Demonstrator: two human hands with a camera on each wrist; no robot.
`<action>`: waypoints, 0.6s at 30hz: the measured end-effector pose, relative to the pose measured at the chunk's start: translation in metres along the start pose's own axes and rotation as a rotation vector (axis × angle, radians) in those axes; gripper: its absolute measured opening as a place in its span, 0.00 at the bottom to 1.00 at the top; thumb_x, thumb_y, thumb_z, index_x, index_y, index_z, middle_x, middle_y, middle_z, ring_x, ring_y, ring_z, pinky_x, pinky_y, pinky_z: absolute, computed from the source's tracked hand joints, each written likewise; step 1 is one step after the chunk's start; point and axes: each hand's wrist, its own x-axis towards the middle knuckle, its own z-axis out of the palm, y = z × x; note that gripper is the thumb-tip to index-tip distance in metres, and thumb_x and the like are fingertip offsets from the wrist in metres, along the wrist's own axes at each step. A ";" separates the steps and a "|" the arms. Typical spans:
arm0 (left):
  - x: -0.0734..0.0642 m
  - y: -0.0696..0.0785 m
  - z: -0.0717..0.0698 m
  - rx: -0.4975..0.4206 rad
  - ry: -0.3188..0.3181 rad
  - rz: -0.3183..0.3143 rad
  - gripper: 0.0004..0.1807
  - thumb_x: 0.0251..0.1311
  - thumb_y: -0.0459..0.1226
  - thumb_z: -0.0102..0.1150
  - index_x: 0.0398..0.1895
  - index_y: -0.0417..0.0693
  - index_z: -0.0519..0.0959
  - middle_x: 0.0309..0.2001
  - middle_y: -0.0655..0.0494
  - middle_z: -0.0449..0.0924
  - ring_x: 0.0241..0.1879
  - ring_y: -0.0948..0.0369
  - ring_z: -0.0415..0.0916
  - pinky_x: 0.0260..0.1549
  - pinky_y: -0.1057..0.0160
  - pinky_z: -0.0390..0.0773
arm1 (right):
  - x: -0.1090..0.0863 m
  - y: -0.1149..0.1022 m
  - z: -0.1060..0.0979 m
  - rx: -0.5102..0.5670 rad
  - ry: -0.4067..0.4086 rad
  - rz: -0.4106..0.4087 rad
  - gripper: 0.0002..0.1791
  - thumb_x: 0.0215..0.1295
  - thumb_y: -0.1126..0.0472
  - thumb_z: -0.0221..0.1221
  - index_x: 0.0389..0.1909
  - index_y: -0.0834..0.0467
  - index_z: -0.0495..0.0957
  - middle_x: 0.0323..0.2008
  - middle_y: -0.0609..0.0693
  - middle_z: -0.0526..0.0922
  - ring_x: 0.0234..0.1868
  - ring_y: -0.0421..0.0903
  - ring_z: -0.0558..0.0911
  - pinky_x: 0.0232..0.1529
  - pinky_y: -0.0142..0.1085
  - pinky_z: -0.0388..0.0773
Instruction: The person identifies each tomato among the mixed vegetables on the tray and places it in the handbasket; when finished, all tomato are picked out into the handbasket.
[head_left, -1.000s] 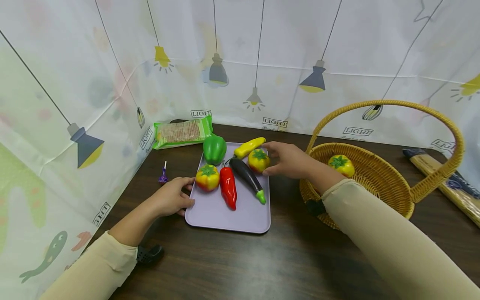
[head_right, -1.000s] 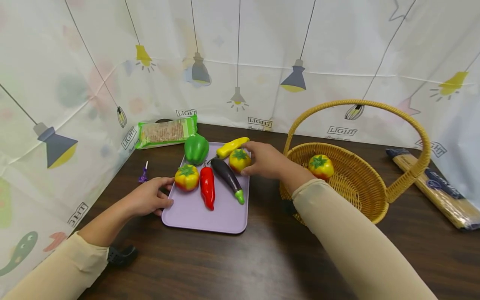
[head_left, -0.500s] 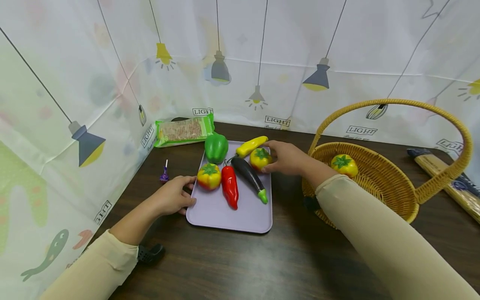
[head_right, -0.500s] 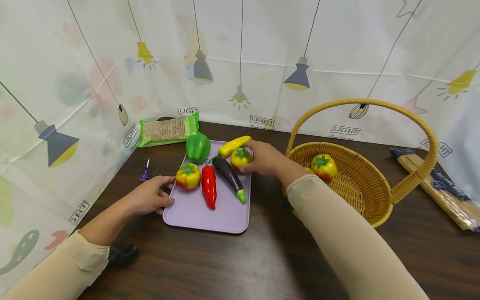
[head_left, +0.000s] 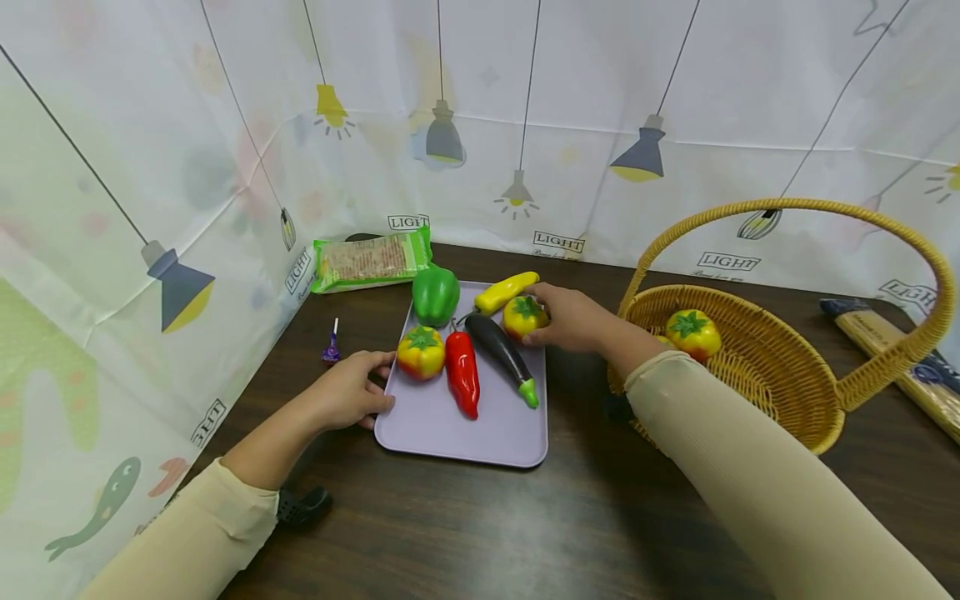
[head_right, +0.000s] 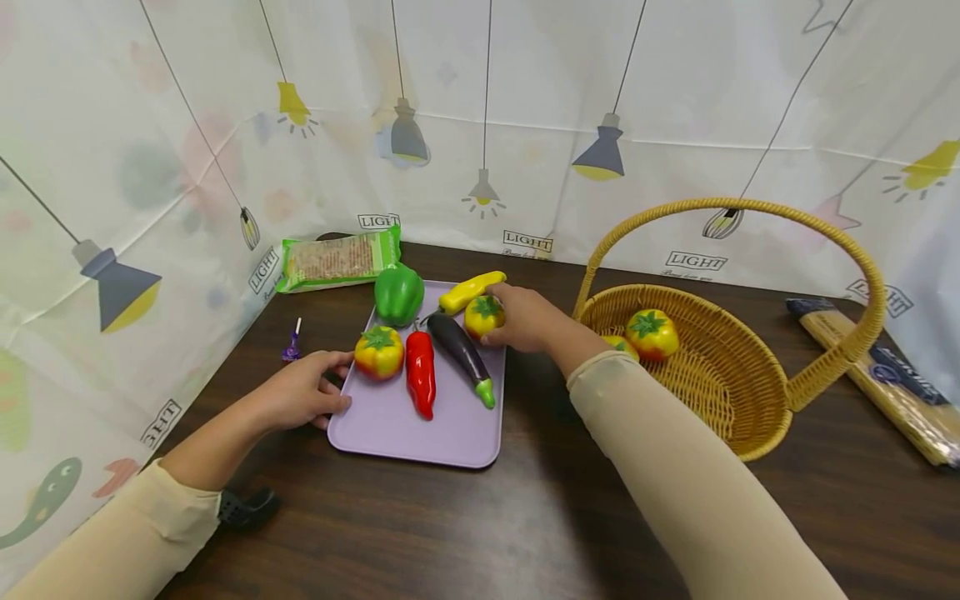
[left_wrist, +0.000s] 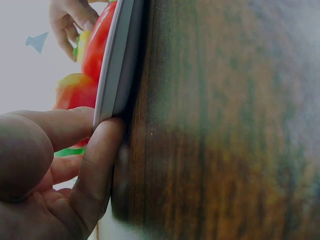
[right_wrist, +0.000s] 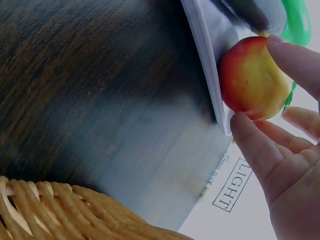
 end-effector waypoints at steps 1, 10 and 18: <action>0.000 0.000 0.000 0.002 0.000 -0.001 0.40 0.63 0.28 0.67 0.77 0.35 0.60 0.60 0.40 0.68 0.42 0.54 0.78 0.28 0.58 0.87 | 0.000 0.000 0.000 0.000 0.000 0.002 0.45 0.65 0.52 0.70 0.78 0.56 0.58 0.69 0.64 0.68 0.67 0.61 0.70 0.69 0.58 0.65; 0.000 -0.001 -0.001 -0.005 -0.007 0.003 0.40 0.64 0.28 0.67 0.77 0.35 0.59 0.60 0.40 0.67 0.44 0.54 0.78 0.28 0.58 0.87 | 0.004 0.000 0.005 -0.012 -0.003 0.015 0.46 0.66 0.53 0.69 0.79 0.58 0.56 0.70 0.63 0.68 0.65 0.59 0.70 0.71 0.58 0.63; 0.000 -0.001 -0.001 -0.011 -0.004 -0.004 0.40 0.64 0.28 0.67 0.77 0.36 0.60 0.60 0.41 0.67 0.43 0.54 0.78 0.28 0.58 0.87 | 0.005 0.000 0.007 -0.013 0.016 0.011 0.45 0.65 0.55 0.70 0.78 0.57 0.58 0.70 0.62 0.68 0.66 0.59 0.69 0.71 0.58 0.61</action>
